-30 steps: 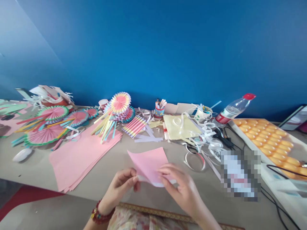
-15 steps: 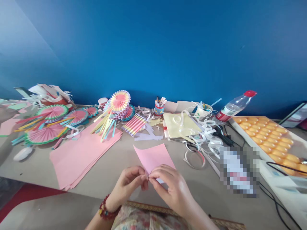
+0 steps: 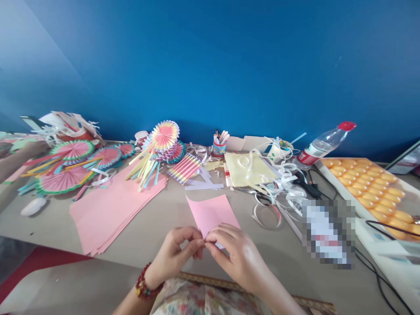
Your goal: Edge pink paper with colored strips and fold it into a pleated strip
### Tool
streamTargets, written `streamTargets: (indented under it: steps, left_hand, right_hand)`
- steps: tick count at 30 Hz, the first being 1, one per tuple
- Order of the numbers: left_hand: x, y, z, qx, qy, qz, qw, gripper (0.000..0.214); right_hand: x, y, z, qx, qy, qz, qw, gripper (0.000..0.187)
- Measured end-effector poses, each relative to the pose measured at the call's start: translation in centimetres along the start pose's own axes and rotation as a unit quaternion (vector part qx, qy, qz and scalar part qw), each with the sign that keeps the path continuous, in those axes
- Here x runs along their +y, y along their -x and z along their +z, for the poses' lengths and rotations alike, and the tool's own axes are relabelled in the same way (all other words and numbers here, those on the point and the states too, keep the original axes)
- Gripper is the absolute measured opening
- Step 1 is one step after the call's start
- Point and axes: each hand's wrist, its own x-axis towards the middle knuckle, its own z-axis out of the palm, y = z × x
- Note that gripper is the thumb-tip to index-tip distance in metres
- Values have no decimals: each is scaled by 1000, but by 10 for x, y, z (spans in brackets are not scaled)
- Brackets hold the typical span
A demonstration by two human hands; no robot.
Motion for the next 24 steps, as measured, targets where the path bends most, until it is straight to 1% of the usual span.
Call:
streamTargets:
  steps: [13, 19, 24]
  left_hand:
    - [4, -1, 1, -2, -16, 11, 1000, 33]
    - [3, -1, 2, 4, -2, 5, 1000, 33]
    - [4, 0, 2, 6, -10, 4, 1000, 33]
  right_hand:
    - [0, 0, 0, -3, -7, 4, 1000, 11]
    - [1, 1, 1, -7, -5, 2, 1000, 14]
    - [0, 1, 2, 3, -6, 3, 1000, 14]
